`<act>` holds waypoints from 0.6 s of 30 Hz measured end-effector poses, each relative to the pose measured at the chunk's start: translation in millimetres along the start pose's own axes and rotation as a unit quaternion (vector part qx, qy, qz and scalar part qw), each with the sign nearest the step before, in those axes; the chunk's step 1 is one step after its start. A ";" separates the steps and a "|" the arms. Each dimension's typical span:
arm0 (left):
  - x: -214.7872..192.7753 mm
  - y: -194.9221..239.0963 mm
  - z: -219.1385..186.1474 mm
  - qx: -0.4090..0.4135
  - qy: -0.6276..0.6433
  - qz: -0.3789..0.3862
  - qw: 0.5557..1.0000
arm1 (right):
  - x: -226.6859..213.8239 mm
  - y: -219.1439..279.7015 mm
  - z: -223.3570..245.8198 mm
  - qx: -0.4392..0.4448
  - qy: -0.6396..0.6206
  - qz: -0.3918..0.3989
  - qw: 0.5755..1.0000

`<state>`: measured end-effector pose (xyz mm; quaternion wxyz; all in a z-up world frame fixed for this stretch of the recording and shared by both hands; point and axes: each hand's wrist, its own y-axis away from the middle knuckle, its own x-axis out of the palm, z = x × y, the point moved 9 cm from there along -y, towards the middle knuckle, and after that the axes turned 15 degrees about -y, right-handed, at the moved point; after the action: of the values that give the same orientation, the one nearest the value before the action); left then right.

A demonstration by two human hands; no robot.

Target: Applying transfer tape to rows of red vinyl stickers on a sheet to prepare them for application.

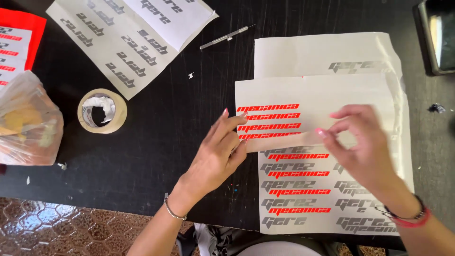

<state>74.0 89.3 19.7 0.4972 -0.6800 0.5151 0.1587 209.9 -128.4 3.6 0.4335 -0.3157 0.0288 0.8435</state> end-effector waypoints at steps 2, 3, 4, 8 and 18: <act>13.9 7.9 9.3 0.007 -0.023 0.014 1.000 | 18.2 3.2 -18.5 0.007 -0.044 0.017 0.999; 22.0 13.7 13.6 0.011 -0.047 0.031 0.998 | 30.7 6.2 -28.3 0.016 -0.092 0.036 0.995; 30.0 20.1 16.1 0.010 -0.045 0.033 0.998 | 38.2 11.1 -35.3 0.019 -0.092 0.037 0.995; 44.0 28.7 29.7 -0.007 -0.118 0.013 0.993 | 45.1 13.3 -39.6 -0.034 -0.061 0.000 0.998; 58.7 38.7 45.3 -0.017 -0.134 0.054 0.989 | 51.2 19.4 -52.5 -0.031 -0.009 0.023 0.999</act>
<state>78.9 96.5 -63.4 0.5413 -0.6319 0.4766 0.2836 200.3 -120.9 -71.3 0.4039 -0.3205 0.0055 0.8568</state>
